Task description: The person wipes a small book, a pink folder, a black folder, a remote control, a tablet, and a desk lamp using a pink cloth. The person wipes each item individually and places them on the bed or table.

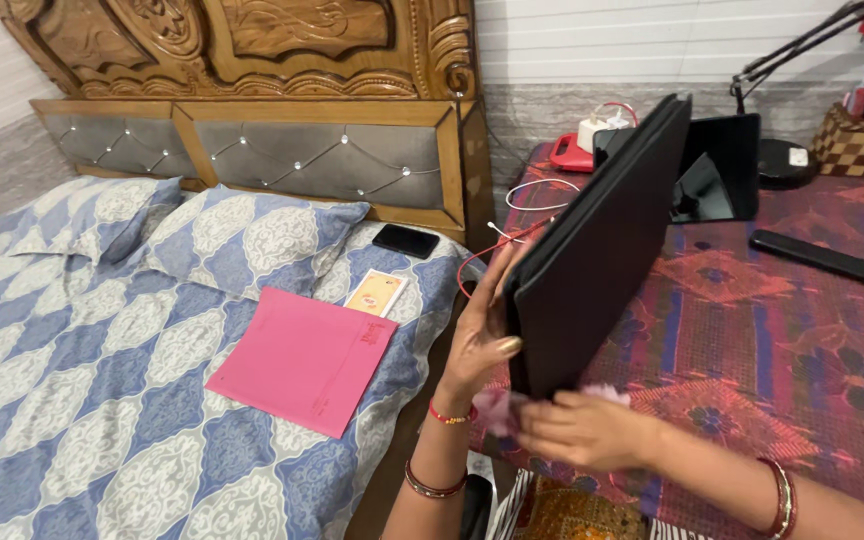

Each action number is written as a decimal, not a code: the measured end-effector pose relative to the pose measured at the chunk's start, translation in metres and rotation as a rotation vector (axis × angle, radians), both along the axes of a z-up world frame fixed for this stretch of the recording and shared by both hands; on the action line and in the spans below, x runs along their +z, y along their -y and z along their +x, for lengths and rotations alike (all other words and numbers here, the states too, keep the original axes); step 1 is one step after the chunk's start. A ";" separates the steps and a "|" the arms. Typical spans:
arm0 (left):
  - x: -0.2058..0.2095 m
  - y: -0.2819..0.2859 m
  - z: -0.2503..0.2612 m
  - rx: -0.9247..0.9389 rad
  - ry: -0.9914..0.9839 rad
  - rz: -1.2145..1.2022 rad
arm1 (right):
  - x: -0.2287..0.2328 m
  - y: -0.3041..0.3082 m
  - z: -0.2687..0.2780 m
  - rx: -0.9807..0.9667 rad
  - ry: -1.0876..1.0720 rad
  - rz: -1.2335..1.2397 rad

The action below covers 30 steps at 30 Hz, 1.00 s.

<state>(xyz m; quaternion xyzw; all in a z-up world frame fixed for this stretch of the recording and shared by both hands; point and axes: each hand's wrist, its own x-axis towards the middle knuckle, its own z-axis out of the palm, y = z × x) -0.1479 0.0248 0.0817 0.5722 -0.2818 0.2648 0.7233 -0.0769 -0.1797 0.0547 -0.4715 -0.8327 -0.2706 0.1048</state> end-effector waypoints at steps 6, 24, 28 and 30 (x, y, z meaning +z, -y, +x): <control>0.046 0.035 -0.007 0.235 -0.002 0.089 | 0.018 0.018 0.002 -0.145 -0.730 0.223; 0.079 0.116 -0.033 0.778 0.040 0.322 | 0.050 0.039 0.025 -0.100 -1.308 0.592; 0.077 0.142 -0.033 0.829 0.271 0.444 | 0.038 0.054 0.047 -0.098 -2.168 0.737; 0.071 0.151 -0.030 0.816 0.359 0.589 | 0.038 0.074 0.061 -0.183 -2.163 0.726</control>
